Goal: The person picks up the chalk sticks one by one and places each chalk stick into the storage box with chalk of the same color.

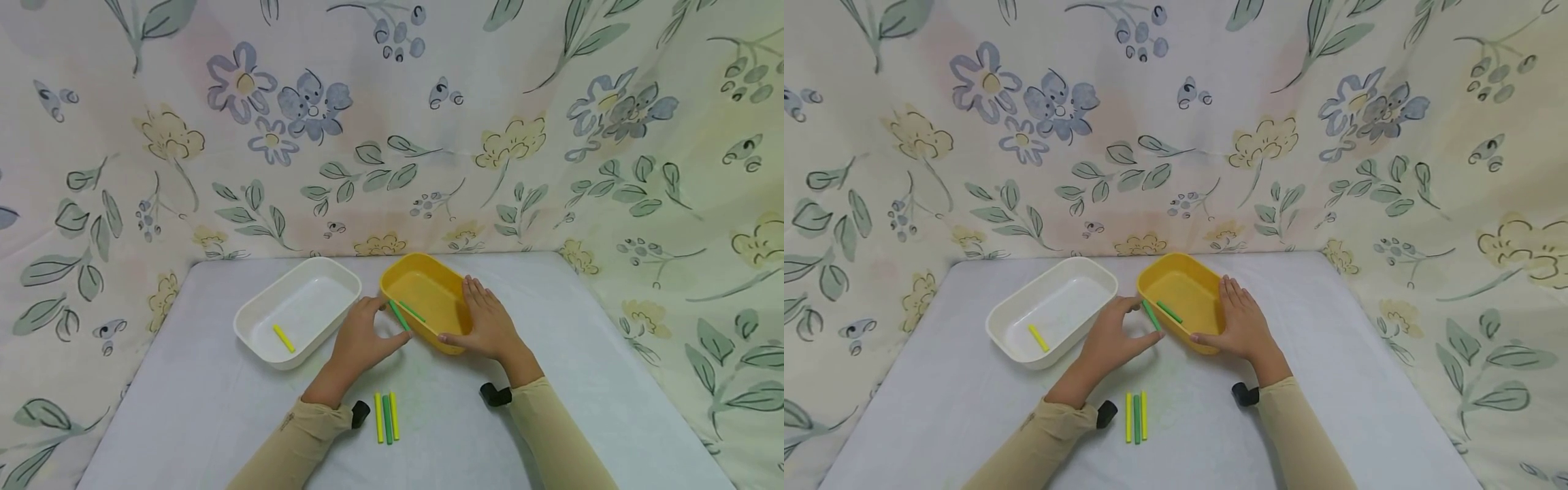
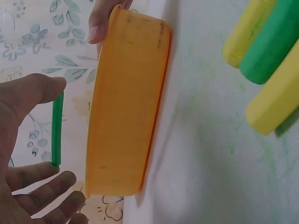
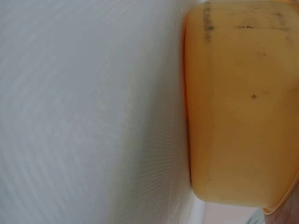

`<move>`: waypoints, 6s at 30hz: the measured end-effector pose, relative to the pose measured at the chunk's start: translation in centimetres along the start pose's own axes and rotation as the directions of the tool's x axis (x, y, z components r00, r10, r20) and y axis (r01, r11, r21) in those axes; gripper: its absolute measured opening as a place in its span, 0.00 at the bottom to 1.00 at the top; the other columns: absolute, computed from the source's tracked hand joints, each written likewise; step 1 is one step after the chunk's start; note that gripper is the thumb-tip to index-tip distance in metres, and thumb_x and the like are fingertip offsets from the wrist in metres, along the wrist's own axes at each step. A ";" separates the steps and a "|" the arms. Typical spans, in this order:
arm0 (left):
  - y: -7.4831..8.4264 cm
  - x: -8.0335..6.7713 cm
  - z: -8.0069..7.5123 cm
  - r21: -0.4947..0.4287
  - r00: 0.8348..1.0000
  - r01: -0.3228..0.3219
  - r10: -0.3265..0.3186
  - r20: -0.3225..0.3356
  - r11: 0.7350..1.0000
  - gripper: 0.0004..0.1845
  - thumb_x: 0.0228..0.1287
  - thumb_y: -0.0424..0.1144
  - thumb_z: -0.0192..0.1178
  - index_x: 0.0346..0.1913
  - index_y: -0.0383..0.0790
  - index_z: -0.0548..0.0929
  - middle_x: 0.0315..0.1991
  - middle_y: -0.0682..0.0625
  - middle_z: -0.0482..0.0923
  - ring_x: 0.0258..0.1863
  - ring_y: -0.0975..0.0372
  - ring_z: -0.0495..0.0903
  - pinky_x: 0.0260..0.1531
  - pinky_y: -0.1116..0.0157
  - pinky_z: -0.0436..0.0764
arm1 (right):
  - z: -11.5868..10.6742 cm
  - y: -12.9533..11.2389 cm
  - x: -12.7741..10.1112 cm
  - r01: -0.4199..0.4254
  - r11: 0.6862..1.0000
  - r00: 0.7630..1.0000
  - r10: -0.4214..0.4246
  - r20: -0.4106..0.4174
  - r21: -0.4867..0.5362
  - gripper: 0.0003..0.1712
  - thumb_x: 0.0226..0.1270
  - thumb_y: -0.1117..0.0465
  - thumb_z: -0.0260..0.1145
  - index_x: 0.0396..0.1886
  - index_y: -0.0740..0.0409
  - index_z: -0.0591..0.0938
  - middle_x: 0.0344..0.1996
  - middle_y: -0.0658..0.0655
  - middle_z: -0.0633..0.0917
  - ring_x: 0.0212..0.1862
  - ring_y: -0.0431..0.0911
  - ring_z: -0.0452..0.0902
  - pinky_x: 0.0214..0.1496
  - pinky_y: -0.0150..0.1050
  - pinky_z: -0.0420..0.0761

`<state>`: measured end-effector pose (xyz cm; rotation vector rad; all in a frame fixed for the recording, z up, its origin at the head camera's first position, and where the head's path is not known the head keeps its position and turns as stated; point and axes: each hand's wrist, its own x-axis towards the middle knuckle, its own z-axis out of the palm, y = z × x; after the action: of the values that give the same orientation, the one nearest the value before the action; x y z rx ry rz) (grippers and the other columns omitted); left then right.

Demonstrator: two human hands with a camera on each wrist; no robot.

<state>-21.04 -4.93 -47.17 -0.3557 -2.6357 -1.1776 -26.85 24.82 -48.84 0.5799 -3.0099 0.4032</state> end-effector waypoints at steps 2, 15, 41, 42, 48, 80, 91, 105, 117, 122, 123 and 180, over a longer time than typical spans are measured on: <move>0.0 0.2 0.1 0.007 1.000 0.010 -0.010 -0.003 1.000 0.42 0.56 0.59 0.80 0.71 0.46 0.79 0.58 0.44 0.83 0.58 0.49 0.80 0.59 0.50 0.82 | 0.0 0.0 0.0 0.004 1.000 1.000 -0.004 -0.002 0.002 0.80 0.54 0.14 0.63 0.88 0.59 0.42 0.88 0.58 0.46 0.89 0.55 0.40 0.89 0.57 0.46; 0.3 2.1 1.5 0.094 1.000 0.028 -0.027 -0.010 0.995 0.44 0.55 0.65 0.77 0.67 0.39 0.82 0.57 0.47 0.84 0.57 0.52 0.81 0.61 0.52 0.83 | -0.1 -0.1 0.0 0.006 1.000 1.000 -0.006 -0.010 0.003 0.80 0.54 0.15 0.64 0.88 0.60 0.42 0.88 0.59 0.47 0.89 0.55 0.40 0.89 0.57 0.46; 0.3 3.1 2.8 0.117 0.997 0.076 -0.073 -0.032 0.990 0.44 0.52 0.68 0.77 0.63 0.38 0.85 0.49 0.45 0.85 0.45 0.54 0.80 0.45 0.57 0.81 | -0.2 -0.2 0.0 0.013 1.000 1.000 -0.013 -0.015 0.007 0.79 0.54 0.16 0.65 0.88 0.60 0.42 0.88 0.60 0.47 0.89 0.56 0.41 0.88 0.58 0.46; 0.3 3.1 2.8 0.123 0.997 0.075 -0.072 -0.031 0.990 0.44 0.52 0.68 0.77 0.63 0.38 0.86 0.50 0.45 0.86 0.46 0.53 0.81 0.46 0.57 0.82 | -0.3 -0.2 0.0 0.012 1.000 1.000 -0.012 -0.015 0.006 0.79 0.54 0.16 0.65 0.88 0.60 0.43 0.88 0.60 0.47 0.89 0.56 0.41 0.88 0.58 0.46; 0.3 3.0 2.7 0.144 0.997 0.073 -0.069 -0.029 0.987 0.45 0.52 0.69 0.77 0.63 0.37 0.86 0.53 0.44 0.86 0.49 0.51 0.82 0.49 0.54 0.83 | -0.4 -0.3 0.0 0.010 1.000 1.000 -0.010 -0.011 -0.004 0.79 0.55 0.16 0.65 0.88 0.61 0.43 0.88 0.61 0.48 0.88 0.57 0.42 0.88 0.59 0.46; -0.7 0.4 0.5 0.083 0.996 0.085 -0.086 0.002 0.993 0.41 0.52 0.65 0.79 0.62 0.41 0.86 0.47 0.45 0.85 0.46 0.56 0.79 0.47 0.57 0.81 | -0.3 -0.2 0.1 -0.008 1.000 1.000 0.008 0.002 0.003 0.80 0.54 0.15 0.64 0.88 0.59 0.42 0.88 0.58 0.46 0.89 0.55 0.40 0.89 0.57 0.45; 0.0 -2.3 -1.6 0.132 0.997 0.031 -0.040 0.066 0.991 0.39 0.54 0.66 0.77 0.59 0.41 0.86 0.49 0.46 0.86 0.46 0.58 0.78 0.47 0.58 0.82 | -0.1 -0.4 0.2 -0.023 1.000 1.000 0.023 0.011 0.014 0.80 0.53 0.13 0.63 0.89 0.57 0.42 0.88 0.58 0.46 0.89 0.54 0.40 0.89 0.57 0.44; 0.2 -4.9 -2.9 0.135 0.977 -0.100 0.072 0.200 0.986 0.31 0.60 0.58 0.76 0.59 0.41 0.87 0.53 0.49 0.86 0.52 0.57 0.80 0.53 0.55 0.83 | -0.3 -0.5 0.0 -0.022 1.000 1.000 0.021 0.012 0.007 0.80 0.53 0.14 0.64 0.88 0.59 0.43 0.88 0.57 0.46 0.89 0.55 0.40 0.89 0.57 0.45; 0.3 -6.3 -3.0 0.094 0.925 -0.178 0.134 0.355 0.980 0.34 0.61 0.65 0.74 0.61 0.45 0.86 0.54 0.52 0.84 0.56 0.60 0.79 0.58 0.54 0.83 | -0.2 -0.4 0.1 -0.019 1.000 1.000 0.019 0.015 0.005 0.80 0.54 0.14 0.63 0.89 0.58 0.41 0.88 0.57 0.45 0.89 0.54 0.39 0.89 0.57 0.44; 0.0 -6.5 -2.9 0.118 0.917 -0.198 0.142 0.372 0.973 0.34 0.58 0.67 0.75 0.58 0.46 0.88 0.53 0.55 0.84 0.54 0.61 0.80 0.56 0.56 0.84 | -0.2 -0.5 0.0 -0.014 1.000 1.000 0.014 0.012 0.004 0.79 0.55 0.14 0.63 0.88 0.58 0.41 0.88 0.57 0.45 0.89 0.55 0.39 0.89 0.57 0.44; 0.0 -6.6 -3.0 0.122 0.914 -0.202 0.143 0.379 0.972 0.34 0.57 0.67 0.75 0.57 0.46 0.88 0.53 0.55 0.83 0.53 0.61 0.80 0.56 0.56 0.84 | -0.2 -0.5 0.0 -0.015 1.000 1.000 0.014 0.012 0.004 0.79 0.55 0.15 0.63 0.88 0.58 0.41 0.88 0.57 0.45 0.89 0.55 0.39 0.89 0.57 0.44; -0.1 -8.0 -2.7 0.160 0.886 -0.291 0.203 0.416 0.943 0.40 0.44 0.70 0.80 0.52 0.44 0.90 0.51 0.56 0.82 0.50 0.62 0.78 0.51 0.58 0.82 | 0.0 -0.2 0.1 -0.007 1.000 1.000 0.007 -0.003 -0.006 0.79 0.55 0.15 0.62 0.88 0.59 0.42 0.88 0.59 0.47 0.89 0.55 0.40 0.89 0.57 0.45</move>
<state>-13.19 -8.06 -47.99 -0.9463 -2.8994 -0.7883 -26.87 24.59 -48.81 0.5679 -3.0099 0.3946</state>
